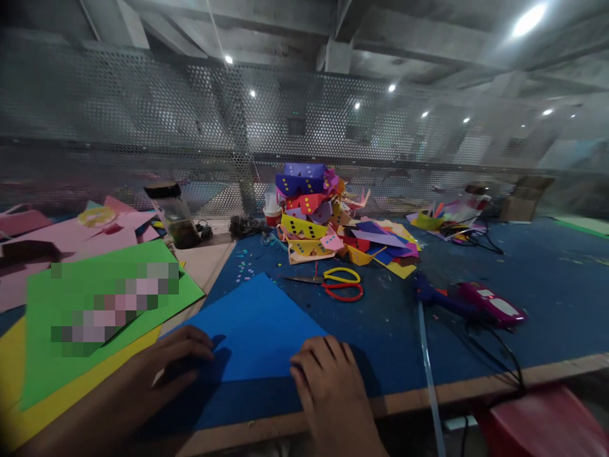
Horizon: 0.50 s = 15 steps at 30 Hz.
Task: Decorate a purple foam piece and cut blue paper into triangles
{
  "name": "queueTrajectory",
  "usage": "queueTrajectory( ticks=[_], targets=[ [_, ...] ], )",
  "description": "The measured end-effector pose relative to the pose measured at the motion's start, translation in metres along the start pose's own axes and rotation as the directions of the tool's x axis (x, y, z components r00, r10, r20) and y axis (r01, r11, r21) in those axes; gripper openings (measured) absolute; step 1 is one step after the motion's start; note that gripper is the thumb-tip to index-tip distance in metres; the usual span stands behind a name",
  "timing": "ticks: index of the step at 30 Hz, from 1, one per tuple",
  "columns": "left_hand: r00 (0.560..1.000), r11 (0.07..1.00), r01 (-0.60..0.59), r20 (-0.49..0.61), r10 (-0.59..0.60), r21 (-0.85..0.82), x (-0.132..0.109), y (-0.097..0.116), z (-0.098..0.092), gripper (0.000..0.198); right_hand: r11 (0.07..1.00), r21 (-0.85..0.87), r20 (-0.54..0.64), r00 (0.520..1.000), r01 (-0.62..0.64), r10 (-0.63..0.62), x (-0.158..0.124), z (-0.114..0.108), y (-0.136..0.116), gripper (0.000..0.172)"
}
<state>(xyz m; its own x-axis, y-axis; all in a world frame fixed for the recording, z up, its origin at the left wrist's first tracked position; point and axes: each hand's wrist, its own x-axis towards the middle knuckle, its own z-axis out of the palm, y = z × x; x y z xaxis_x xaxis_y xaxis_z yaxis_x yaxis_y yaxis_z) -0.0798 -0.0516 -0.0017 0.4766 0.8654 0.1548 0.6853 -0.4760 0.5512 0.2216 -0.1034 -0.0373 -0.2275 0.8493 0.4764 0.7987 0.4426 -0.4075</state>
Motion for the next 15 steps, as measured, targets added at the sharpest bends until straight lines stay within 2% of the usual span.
queueTrajectory(
  ticks=[3, 5, 8, 11, 15],
  targets=[
    [0.998, 0.998, -0.012, 0.055, 0.009, 0.067, -0.002, 0.005, 0.009, 0.017, 0.998, -0.033, -0.015, 0.998, -0.058, 0.057, -0.002, -0.009, 0.007, 0.018],
    [0.998, 0.984, -0.064, -0.004, 0.065, 0.168, -0.003, 0.008, 0.019, 0.016, 0.996, -0.043, -0.018, 0.996, -0.083, 0.082, -0.002, -0.012, 0.006, 0.018],
    [0.974, 0.942, -0.188, -0.069, 0.215, 0.279, -0.006, 0.015, 0.034, 0.019, 0.995, -0.028, -0.013, 0.996, -0.094, 0.094, 0.001, -0.01, -0.006, 0.016],
    [0.954, 0.893, -0.284, 0.015, 0.298, 0.349, -0.01, 0.023, 0.045, 0.03, 0.992, 0.042, 0.016, 0.993, -0.12, 0.12, 0.005, 0.0, -0.021, 0.016],
    [0.941, 0.801, -0.332, 0.113, 0.32, 0.498, -0.015, 0.029, 0.05, 0.061, 0.98, 0.079, 0.03, 0.983, -0.183, 0.181, 0.013, 0.011, -0.032, 0.017]
  ],
)
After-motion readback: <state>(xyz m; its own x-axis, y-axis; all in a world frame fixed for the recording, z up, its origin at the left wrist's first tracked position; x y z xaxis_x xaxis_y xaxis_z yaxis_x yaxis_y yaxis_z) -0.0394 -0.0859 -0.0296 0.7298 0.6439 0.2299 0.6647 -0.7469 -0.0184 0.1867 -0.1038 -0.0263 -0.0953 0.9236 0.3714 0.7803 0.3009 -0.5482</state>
